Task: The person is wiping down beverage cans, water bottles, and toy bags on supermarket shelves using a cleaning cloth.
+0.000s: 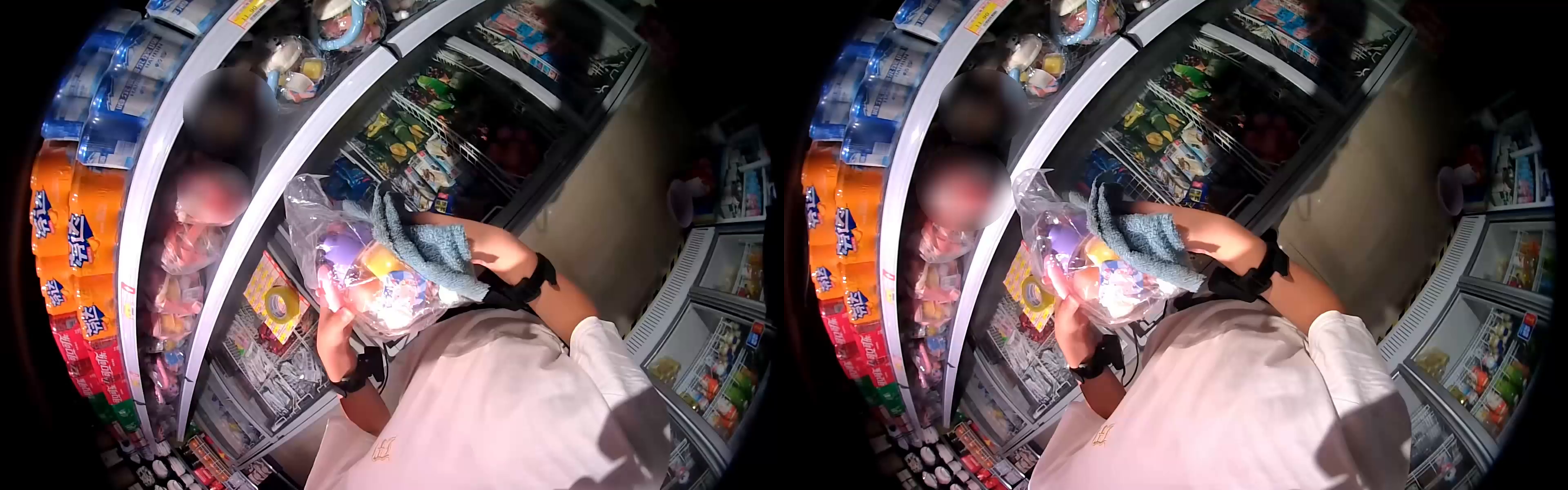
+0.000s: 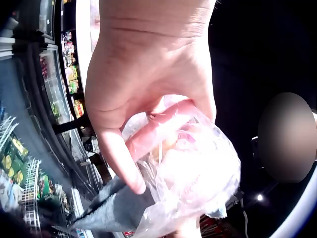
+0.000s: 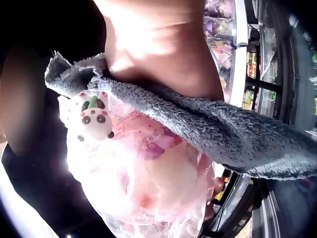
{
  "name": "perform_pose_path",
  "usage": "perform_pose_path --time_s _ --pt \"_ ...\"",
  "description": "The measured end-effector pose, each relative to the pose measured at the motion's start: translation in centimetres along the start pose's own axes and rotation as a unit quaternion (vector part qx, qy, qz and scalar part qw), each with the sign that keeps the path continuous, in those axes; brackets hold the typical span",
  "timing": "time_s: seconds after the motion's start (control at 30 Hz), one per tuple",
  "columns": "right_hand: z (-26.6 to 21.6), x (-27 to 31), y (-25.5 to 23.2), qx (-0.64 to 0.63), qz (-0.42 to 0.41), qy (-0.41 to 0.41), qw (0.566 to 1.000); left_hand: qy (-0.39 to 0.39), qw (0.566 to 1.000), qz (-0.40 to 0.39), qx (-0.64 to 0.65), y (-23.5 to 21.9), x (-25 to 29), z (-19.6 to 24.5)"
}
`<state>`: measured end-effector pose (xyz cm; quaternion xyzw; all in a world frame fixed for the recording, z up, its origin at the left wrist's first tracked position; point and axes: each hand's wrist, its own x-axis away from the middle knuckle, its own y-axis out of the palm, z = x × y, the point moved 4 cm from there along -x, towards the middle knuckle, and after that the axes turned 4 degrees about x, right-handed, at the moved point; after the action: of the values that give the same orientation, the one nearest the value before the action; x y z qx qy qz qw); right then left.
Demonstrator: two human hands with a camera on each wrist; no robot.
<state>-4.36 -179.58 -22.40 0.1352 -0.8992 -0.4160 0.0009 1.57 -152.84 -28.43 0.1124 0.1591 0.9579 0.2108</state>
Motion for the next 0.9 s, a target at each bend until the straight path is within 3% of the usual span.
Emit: perform_pose_path --time_s 0.1,0.13,0.17,0.2,0.23,0.27,0.3,0.33,0.43,0.57,0.6,0.7,0.73,0.77,0.8,0.87,0.9 --pt "2.3 -1.0 -1.1 0.053 -0.081 -0.020 0.995 -0.090 0.992 -0.085 -0.013 -1.2 -0.6 0.2" --pt "1.5 -1.4 -0.1 0.141 -0.033 0.042 0.988 -0.035 0.997 -0.061 0.039 -1.3 -1.9 -0.6" --pt "2.2 -1.5 -0.6 0.142 -0.034 0.043 0.988 -0.053 0.997 -0.052 0.021 -2.1 -2.3 -0.7" --pt "3.7 -1.7 -2.0 0.028 -0.015 0.011 0.999 -0.065 0.998 -0.010 0.023 -2.7 -2.0 -1.3" --pt "5.3 -2.0 -3.6 -0.086 0.005 -0.022 0.996 -0.076 0.996 0.031 0.025 -0.4 -1.8 -0.2" --pt "6.7 -3.1 -5.4 -0.036 -0.015 -0.055 0.998 -0.067 0.996 0.048 0.023 0.2 -1.4 0.1" --pt "7.7 -4.0 -6.3 -0.011 -0.021 -0.101 0.995 -0.125 0.982 -0.061 -0.130 -3.2 -2.1 -1.3" --pt "7.6 -5.0 -6.5 0.013 -0.014 -0.110 0.994 -0.133 0.985 -0.054 -0.091 -2.7 -1.8 -1.7" --pt "3.6 -6.2 -2.4 0.060 -0.005 -0.099 0.993 -0.149 0.987 -0.023 0.049 1.9 -0.7 -2.5" --pt "-1.6 -0.9 3.4 0.017 -0.028 -0.032 0.999 -0.189 0.976 -0.028 0.106 3.9 0.1 -3.6" --pt "-0.9 -1.1 2.6 0.016 -0.027 -0.032 0.999 -0.200 0.973 -0.030 0.112 4.2 0.5 -3.7" --pt "3.9 -2.0 -1.5 0.211 -0.170 -0.086 0.959 -0.224 0.966 -0.029 0.123 4.6 1.5 -3.9" --pt "5.3 -1.7 -2.4 0.207 -0.153 -0.040 0.966 -0.232 0.964 -0.024 0.125 4.6 1.9 -3.9" --pt "6.0 -1.6 -3.3 0.382 -0.166 -0.097 0.904 -0.237 0.963 -0.021 0.128 4.7 2.0 -3.8" --pt "7.3 -1.6 -4.4 0.383 -0.167 -0.096 0.903 -0.244 0.961 -0.016 0.129 4.5 2.2 -3.8" --pt "10.9 -0.8 -6.2 0.220 -0.179 -0.023 0.959 -0.259 0.958 0.007 0.127 3.9 3.2 -3.4" --pt "11.4 0.3 -7.4 0.344 -0.122 -0.073 0.928 -0.266 0.955 0.019 0.128 3.5 3.7 -3.4"
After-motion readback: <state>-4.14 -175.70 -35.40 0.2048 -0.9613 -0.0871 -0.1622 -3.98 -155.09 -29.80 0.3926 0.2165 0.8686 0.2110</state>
